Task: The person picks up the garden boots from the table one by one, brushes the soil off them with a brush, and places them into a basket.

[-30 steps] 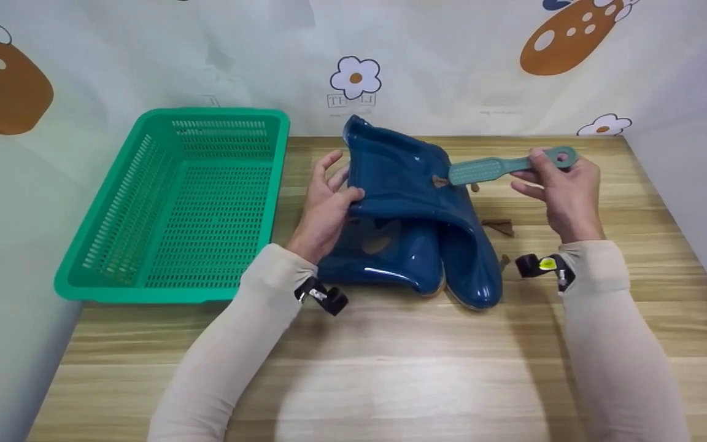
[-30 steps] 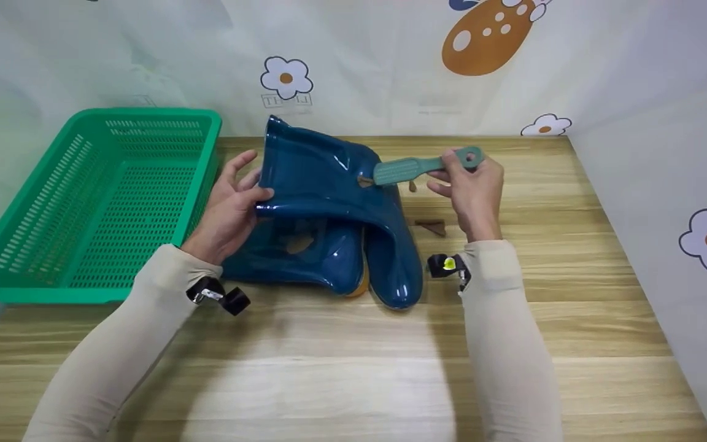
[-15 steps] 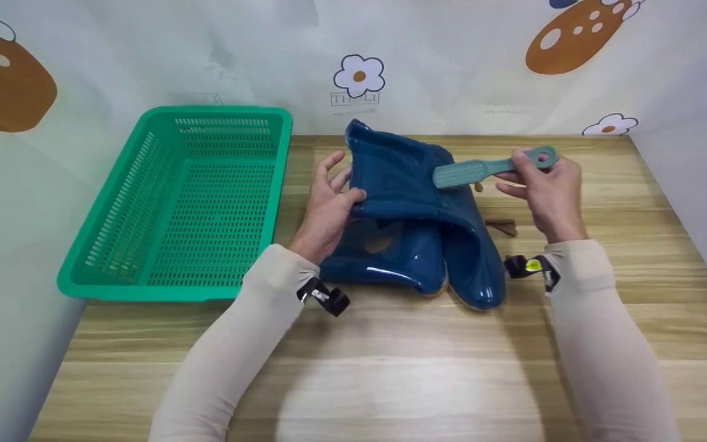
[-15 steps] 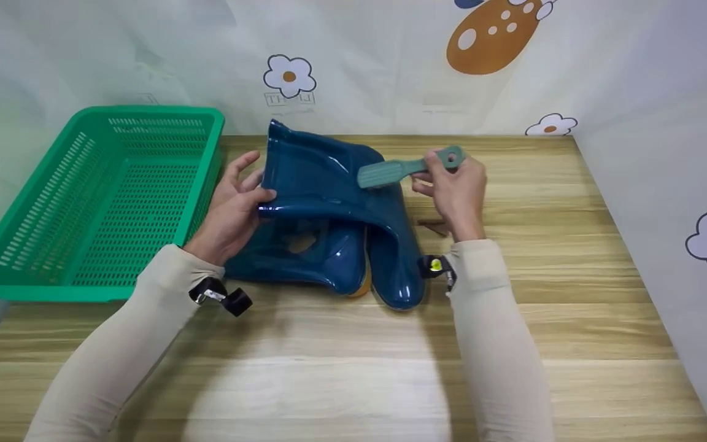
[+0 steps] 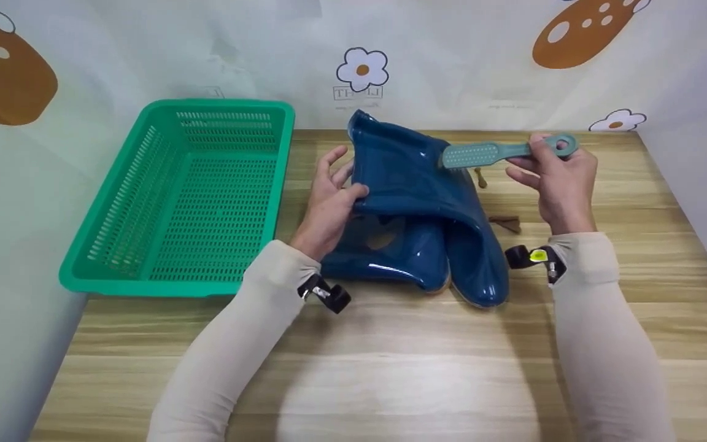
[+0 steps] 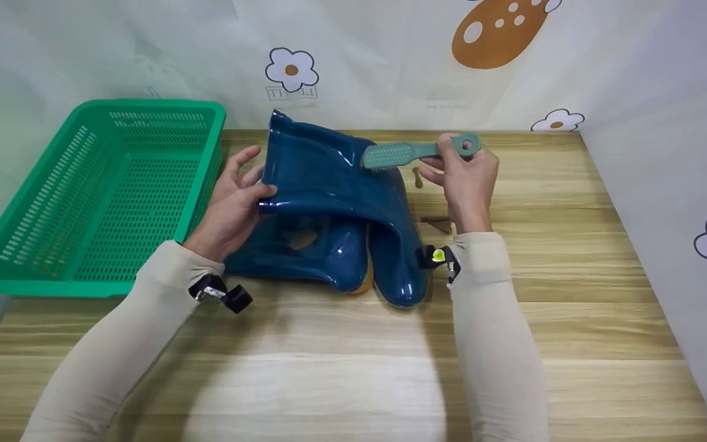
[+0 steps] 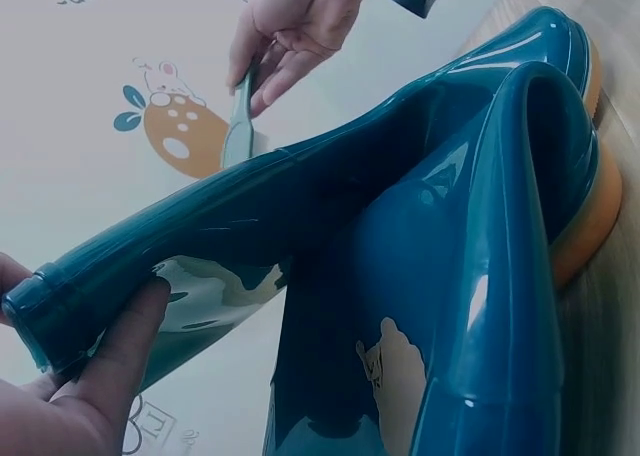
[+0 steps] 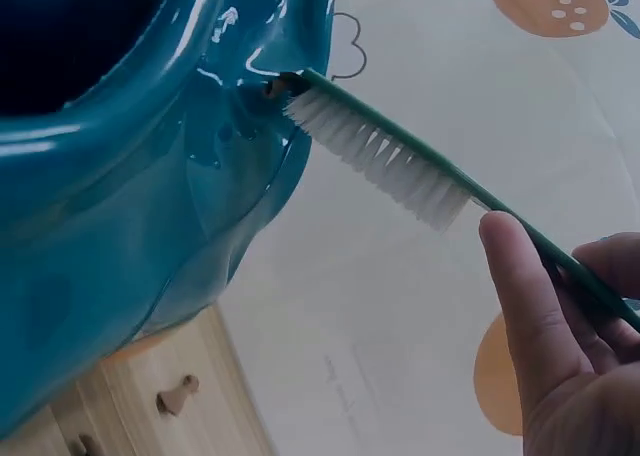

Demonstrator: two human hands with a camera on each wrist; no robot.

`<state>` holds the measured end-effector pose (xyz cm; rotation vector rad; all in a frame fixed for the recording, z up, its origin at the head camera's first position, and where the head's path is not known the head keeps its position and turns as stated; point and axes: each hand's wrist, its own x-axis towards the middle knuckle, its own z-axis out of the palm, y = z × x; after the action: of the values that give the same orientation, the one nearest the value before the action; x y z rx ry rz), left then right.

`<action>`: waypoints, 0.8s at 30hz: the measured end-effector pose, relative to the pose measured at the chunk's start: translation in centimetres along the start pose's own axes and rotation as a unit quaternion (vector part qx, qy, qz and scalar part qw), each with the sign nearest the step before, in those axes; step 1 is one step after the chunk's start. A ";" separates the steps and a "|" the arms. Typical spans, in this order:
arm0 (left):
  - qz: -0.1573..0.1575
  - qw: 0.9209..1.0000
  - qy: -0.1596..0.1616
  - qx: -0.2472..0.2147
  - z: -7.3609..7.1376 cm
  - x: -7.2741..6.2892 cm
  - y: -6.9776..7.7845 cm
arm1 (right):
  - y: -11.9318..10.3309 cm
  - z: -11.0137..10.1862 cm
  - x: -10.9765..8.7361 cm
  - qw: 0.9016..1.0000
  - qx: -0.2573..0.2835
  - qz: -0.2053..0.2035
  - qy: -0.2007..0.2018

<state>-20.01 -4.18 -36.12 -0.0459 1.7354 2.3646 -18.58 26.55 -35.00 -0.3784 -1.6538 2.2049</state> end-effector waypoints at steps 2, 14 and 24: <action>0.000 1.000 -0.001 -0.008 0.0 0.0 0.0 | 0.1 -0.8 0.1 1.000 -0.012 -0.002 0.007; 0.002 1.000 -0.008 -0.009 0.0 0.0 0.0 | -0.3 -4.9 0.6 0.998 0.014 0.004 0.055; 0.006 1.000 -0.019 -0.009 0.7 0.1 0.7 | 1.1 -4.3 -0.4 0.999 0.000 0.030 -0.014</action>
<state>-20.22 -3.74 -35.28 0.0059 1.7020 2.3739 -16.53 29.81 -37.22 -0.4027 -1.6792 2.2627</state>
